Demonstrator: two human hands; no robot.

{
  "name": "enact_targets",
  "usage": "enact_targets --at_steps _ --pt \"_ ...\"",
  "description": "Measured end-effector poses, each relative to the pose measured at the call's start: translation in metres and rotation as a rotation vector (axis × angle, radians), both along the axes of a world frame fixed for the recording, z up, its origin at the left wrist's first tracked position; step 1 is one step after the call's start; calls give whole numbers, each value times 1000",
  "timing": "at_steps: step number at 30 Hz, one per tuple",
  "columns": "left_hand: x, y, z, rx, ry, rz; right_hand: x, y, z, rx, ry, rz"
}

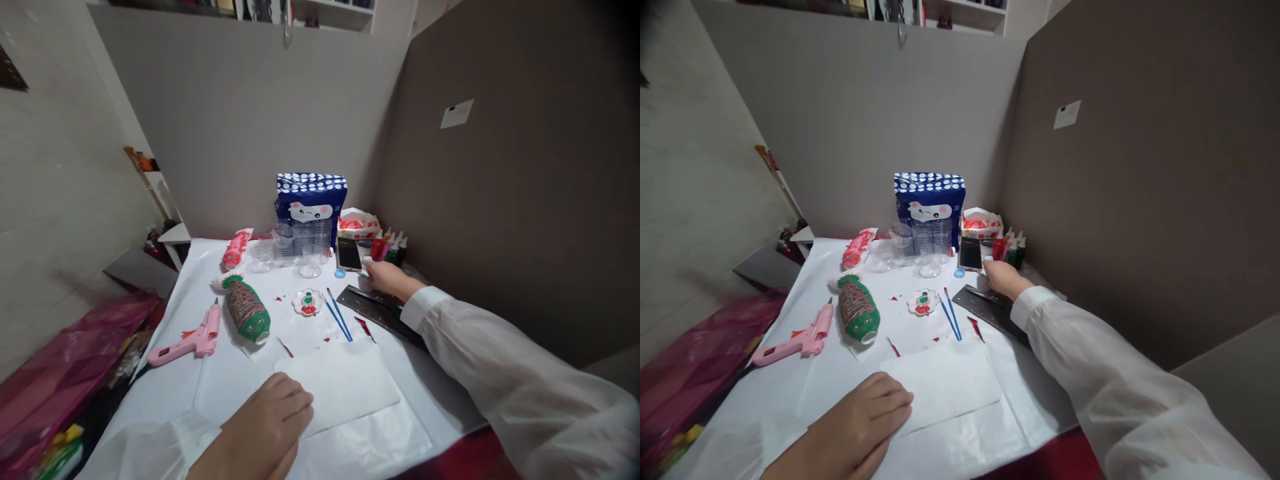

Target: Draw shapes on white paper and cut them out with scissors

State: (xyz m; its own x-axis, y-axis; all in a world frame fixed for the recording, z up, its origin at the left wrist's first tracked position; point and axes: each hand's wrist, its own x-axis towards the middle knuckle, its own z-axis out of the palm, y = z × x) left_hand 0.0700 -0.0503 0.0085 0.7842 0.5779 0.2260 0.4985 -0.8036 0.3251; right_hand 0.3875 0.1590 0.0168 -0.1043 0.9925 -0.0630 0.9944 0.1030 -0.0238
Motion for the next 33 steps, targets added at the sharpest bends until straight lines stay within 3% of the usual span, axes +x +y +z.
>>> enact_targets --at_steps 8,14,19,23,25,27,31,33 --pt "-5 2 -14 18 44 3 20 2 -5 62 169 31" --pt "-6 -2 -18 62 38 18 28 0 -4 293 437 4" --pt "-6 -4 -18 140 8 23 25 -6 25 598 758 -21" --pt "-5 -4 -17 123 -20 42 8 -36 53 710 1083 -19" --pt "-5 -3 -16 102 -22 52 -6 -65 56 541 1323 24" --pt "-4 -3 -15 82 -13 56 -24 -101 48 359 1402 52" --pt "-6 -4 -16 42 16 47 -61 -165 8 36 1594 63" --pt "-7 -5 -17 38 27 60 -75 -184 -12 -8 1490 153"
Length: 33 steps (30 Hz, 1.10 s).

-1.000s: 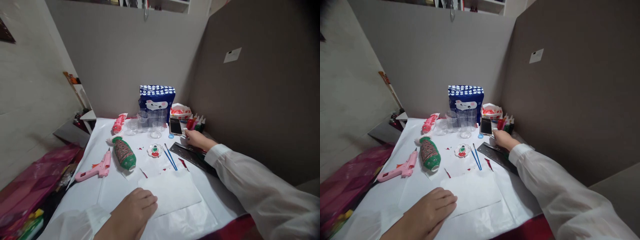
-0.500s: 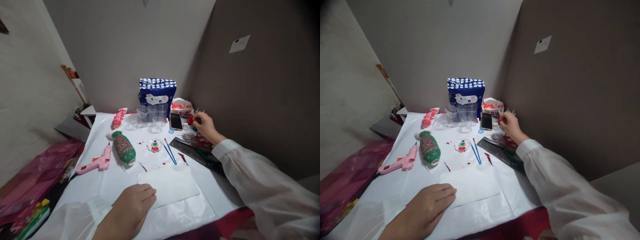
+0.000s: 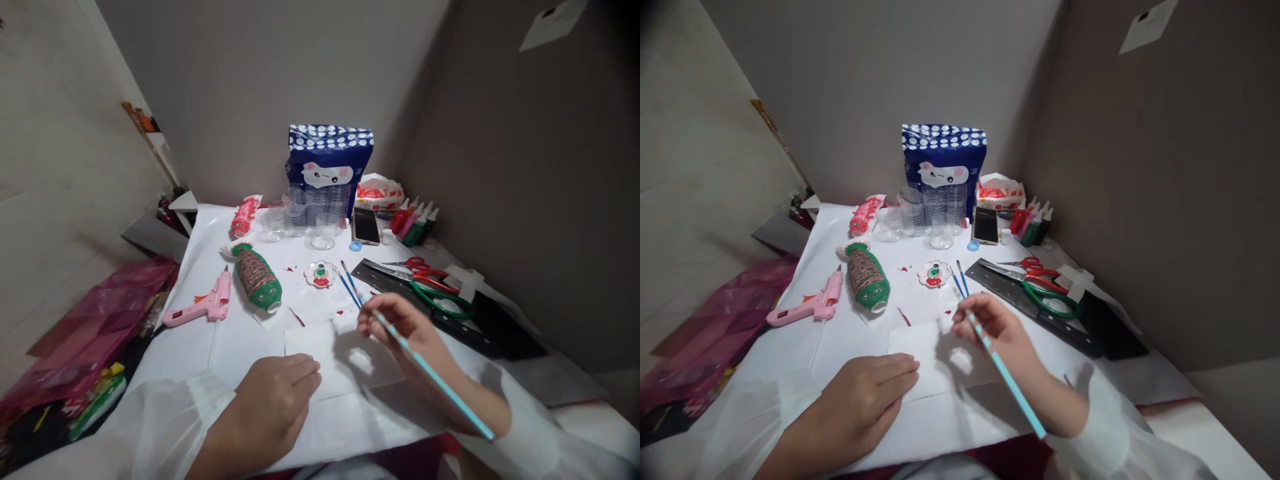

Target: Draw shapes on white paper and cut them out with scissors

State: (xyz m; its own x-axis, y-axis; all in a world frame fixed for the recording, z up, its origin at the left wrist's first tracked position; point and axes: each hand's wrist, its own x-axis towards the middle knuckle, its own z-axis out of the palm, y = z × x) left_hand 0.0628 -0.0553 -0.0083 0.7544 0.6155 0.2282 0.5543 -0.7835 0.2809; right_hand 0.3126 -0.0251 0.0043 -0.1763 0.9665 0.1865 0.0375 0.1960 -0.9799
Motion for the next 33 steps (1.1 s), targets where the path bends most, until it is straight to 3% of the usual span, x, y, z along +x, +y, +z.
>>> enact_targets --at_steps 6,10,15,20,27,33 --pt "0 2 -2 23 36 81 -5 -11 -33 525 -738 430" --pt "3 5 -4 84 60 139 9 -7 -42 534 -972 505" --pt "4 6 -5 132 105 181 25 -3 -38 533 -958 576" --pt "4 4 -3 185 129 207 35 -3 -31 517 -947 561" --pt "4 2 1 127 190 205 60 1 -34 606 -1092 316" --pt "5 0 3 105 199 200 50 12 -17 702 -1284 291"
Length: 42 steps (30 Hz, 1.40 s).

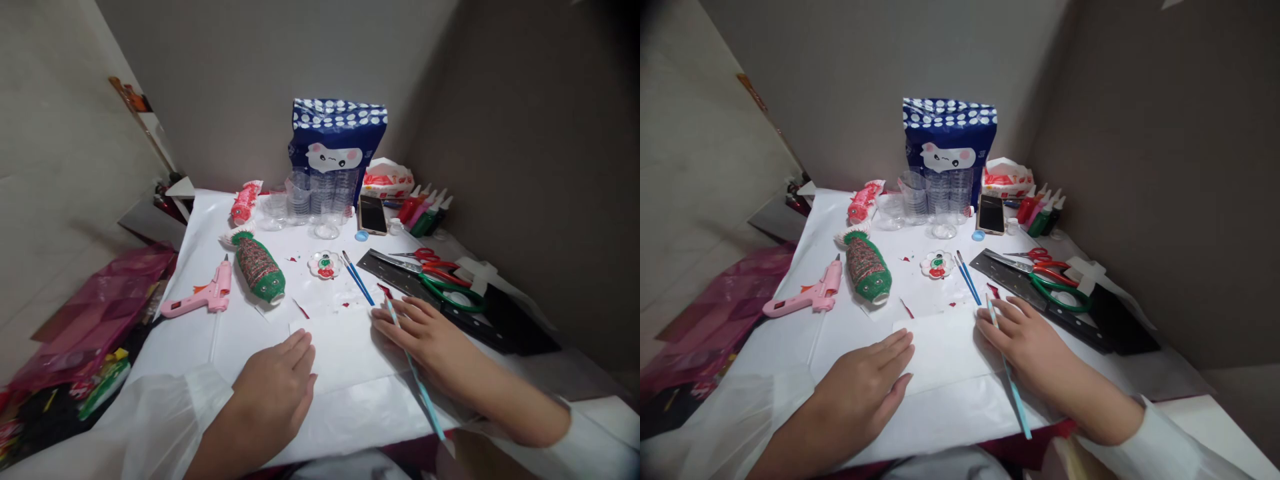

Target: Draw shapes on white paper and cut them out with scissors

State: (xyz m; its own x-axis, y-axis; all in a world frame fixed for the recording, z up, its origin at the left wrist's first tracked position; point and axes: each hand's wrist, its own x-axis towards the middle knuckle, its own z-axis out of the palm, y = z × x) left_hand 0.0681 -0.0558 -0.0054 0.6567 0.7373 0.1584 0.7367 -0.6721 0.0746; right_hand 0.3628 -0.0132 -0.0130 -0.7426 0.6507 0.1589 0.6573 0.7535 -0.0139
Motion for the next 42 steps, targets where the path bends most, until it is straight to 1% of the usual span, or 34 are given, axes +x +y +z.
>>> enact_targets --at_steps 2,5,9,11,13,16,18,19,21,22,23,24,27,29,30,32,34,35,37,39,40,41,42 --pt "0 0 0 -3 17 -8 -7 7 2 10 -8 -3" --pt "-1 2 1 -19 89 -26 -12 22 0 29 -17 -4" --pt "-2 3 3 -89 188 -66 -15 42 -3 49 -21 -33" --pt "-2 3 4 -107 188 -57 -15 51 0 51 -25 -46" --pt "-2 1 3 -95 165 -40 -13 57 9 50 -21 -60" --pt "-3 -1 1 -42 127 -35 -14 51 28 51 16 -105" --pt "-3 -2 -1 -6 113 -48 -22 34 38 35 73 -139" --pt "-3 -3 -1 8 103 -58 -28 23 39 0 95 -116" --pt "-3 -5 -1 34 70 -60 -43 -1 32 -191 220 -1" --pt "-3 -6 -1 45 42 -52 -50 -11 24 -221 258 69" --pt "-3 -8 0 51 7 -37 -56 -18 15 -242 227 125" --pt "-3 -10 1 45 -32 -18 -60 -23 6 -252 206 146" --pt "-5 -13 5 -24 -140 22 -56 -24 -16 -290 183 194" --pt "-6 -11 7 -32 -188 31 -46 -17 -22 -294 178 206" --pt "-6 -9 7 -16 -207 32 -41 -14 -21 -297 175 207" --pt "-6 -3 6 12 -221 42 -31 -11 -12 -310 197 199" --pt "-5 3 3 9 -208 54 -25 -12 4 -365 257 161" --pt "-4 5 2 6 -197 59 -25 -14 14 -415 302 127" --pt "-3 7 -1 21 -178 69 -29 -19 35 -569 413 23" --pt "-2 6 -3 39 -152 68 -42 -22 49 -686 600 -100" --pt "-2 6 -3 35 -131 66 -51 -21 51 -738 675 -163" --pt "-2 6 -3 24 -110 63 -61 -19 49 -811 734 -201" --pt "-3 5 -2 8 -89 59 -72 -16 44 -883 816 -204"
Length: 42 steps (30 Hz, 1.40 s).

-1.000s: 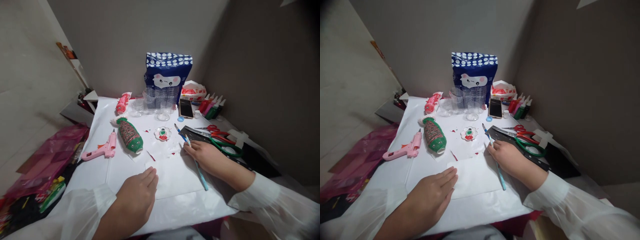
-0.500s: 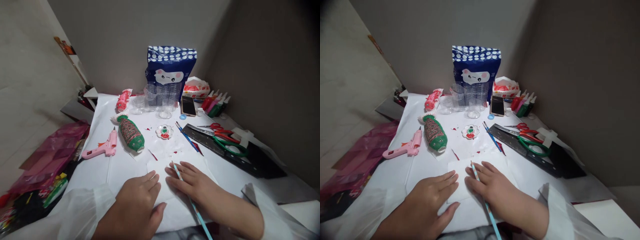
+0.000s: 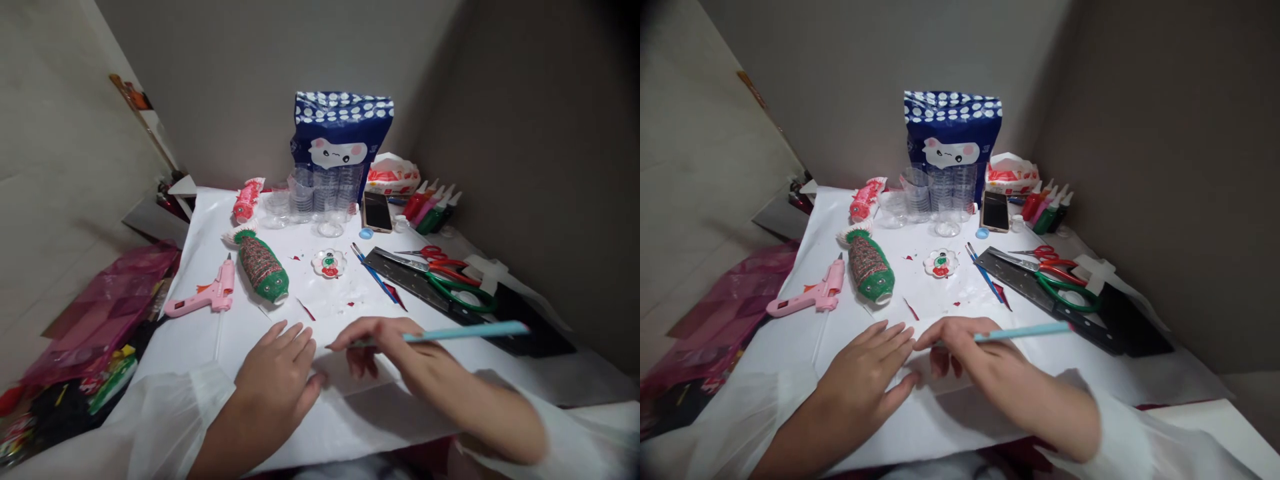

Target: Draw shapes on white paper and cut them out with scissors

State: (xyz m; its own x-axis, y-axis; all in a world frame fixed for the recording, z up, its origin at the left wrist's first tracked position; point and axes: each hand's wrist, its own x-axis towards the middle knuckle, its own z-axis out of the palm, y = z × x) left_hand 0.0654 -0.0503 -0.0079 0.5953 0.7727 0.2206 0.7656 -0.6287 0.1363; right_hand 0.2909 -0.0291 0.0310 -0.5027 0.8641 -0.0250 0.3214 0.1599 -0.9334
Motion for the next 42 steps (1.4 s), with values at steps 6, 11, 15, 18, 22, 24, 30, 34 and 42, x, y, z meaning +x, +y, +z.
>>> enact_targets --at_steps 6,11,15,18,22,24,30,34,42 --pt "-6 5 1 -59 59 17 -34 22 -50 -217 223 -199" --pt "-9 8 -1 -73 19 47 -31 17 -53 -119 160 -185" --pt "-8 9 -3 -56 -21 47 -32 13 -46 -97 140 -133" --pt "-6 9 -7 -4 -42 53 -33 12 -46 -99 112 -113" --pt "-3 8 -10 64 -75 93 -35 11 -47 -87 100 -110" --pt "-2 7 -10 71 -77 90 -35 11 -47 -84 94 -108" --pt "-5 9 -9 42 -59 74 -32 8 -49 -33 59 -29" --pt "-6 10 -10 39 -65 66 -29 5 -49 27 5 28" --pt "-9 12 -12 72 -67 51 -32 9 -54 -9 59 -47"
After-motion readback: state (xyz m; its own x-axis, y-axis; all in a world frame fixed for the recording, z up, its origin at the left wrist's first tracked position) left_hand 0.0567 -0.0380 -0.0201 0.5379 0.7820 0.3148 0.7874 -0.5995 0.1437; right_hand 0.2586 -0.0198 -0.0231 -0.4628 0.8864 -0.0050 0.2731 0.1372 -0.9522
